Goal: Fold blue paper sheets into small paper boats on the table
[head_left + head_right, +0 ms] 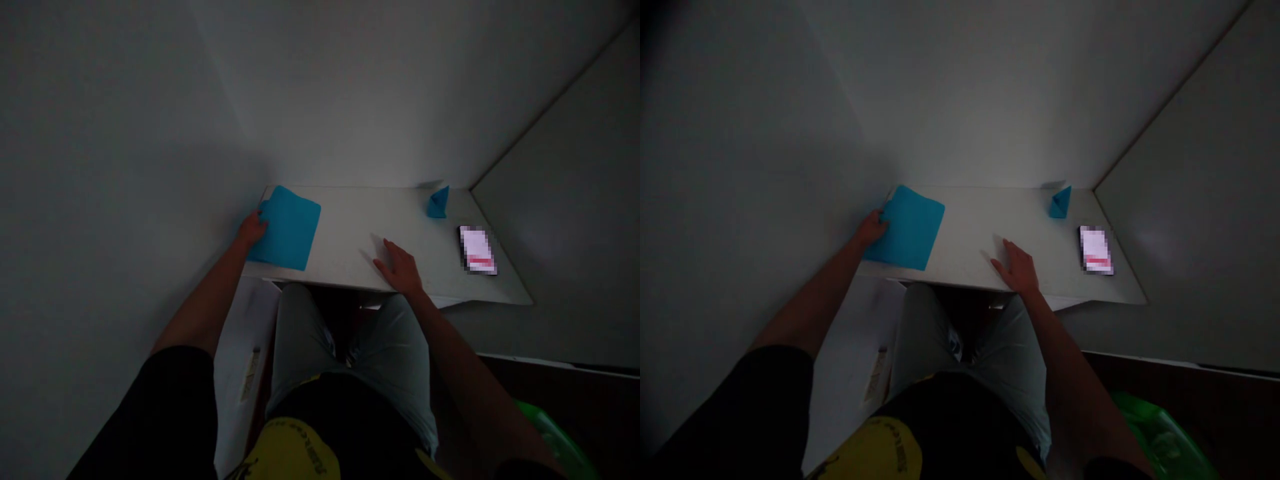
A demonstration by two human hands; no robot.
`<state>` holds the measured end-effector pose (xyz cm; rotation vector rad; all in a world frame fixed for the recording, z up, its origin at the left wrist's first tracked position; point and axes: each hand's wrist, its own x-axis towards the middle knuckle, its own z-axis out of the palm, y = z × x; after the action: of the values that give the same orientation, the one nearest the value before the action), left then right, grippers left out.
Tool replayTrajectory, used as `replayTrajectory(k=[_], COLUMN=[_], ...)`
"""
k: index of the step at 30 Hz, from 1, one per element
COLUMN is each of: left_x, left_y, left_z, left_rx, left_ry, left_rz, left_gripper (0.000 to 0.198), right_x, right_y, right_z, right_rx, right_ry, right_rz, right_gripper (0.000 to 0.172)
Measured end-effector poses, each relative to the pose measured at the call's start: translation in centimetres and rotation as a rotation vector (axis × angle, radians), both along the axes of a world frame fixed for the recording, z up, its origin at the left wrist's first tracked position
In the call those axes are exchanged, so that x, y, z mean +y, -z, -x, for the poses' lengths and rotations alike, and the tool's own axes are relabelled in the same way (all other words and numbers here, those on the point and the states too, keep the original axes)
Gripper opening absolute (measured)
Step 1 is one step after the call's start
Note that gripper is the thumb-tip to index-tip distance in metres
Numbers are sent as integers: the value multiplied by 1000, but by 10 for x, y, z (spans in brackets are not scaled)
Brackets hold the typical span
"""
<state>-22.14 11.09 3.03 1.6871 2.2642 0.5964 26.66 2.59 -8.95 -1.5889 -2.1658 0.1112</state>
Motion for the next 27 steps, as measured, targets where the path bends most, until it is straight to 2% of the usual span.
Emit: replayTrajectory(k=[2, 4, 8, 11, 13, 15, 18, 21, 23, 25, 27], left_x=[-12, -25, -48, -59, -62, -63, -61, -61, -62, -62, -61], left_y=[9, 21, 55, 77, 87, 92, 95, 97, 98, 100, 102], left_z=[-5, -20, -63, -83, -87, -86, -82, -80, -80, -79, -78], left_rx=[98, 172, 159, 149, 167, 183, 211, 226, 232, 242, 252], left_ry=[-30, -40, 172, 183, 155, 141, 146, 160, 162, 160, 160], left_rz=[-10, -88, -65, -40, -53, -68, -98, -119, -133, -149, -162], left_gripper=[49, 53, 61, 70, 72, 72, 72, 73, 73, 72, 72], right_x=[1, 2, 0, -4, -5, 2, 30, 71, 95, 111, 119], right_y=[1, 2, 0, -4, -8, -15, -32, -51, -60, -65, -67], right_z=[-1, -3, -3, -1, 0, -3, -19, -48, -67, -83, -93], right_rx=[-6, -7, 10, -9, -30, -53, -136, -196, -184, -174, -178], right_ry=[5, 2, -19, -20, -8, -1, 61, 280, 458, 555, 593], right_rz=[-4, 0, 15, 30, 41, 41, -3, -74, -60, 14, 83], right_gripper=[86, 86, 87, 85, 80, 71, 58, 46, 42, 40, 40])
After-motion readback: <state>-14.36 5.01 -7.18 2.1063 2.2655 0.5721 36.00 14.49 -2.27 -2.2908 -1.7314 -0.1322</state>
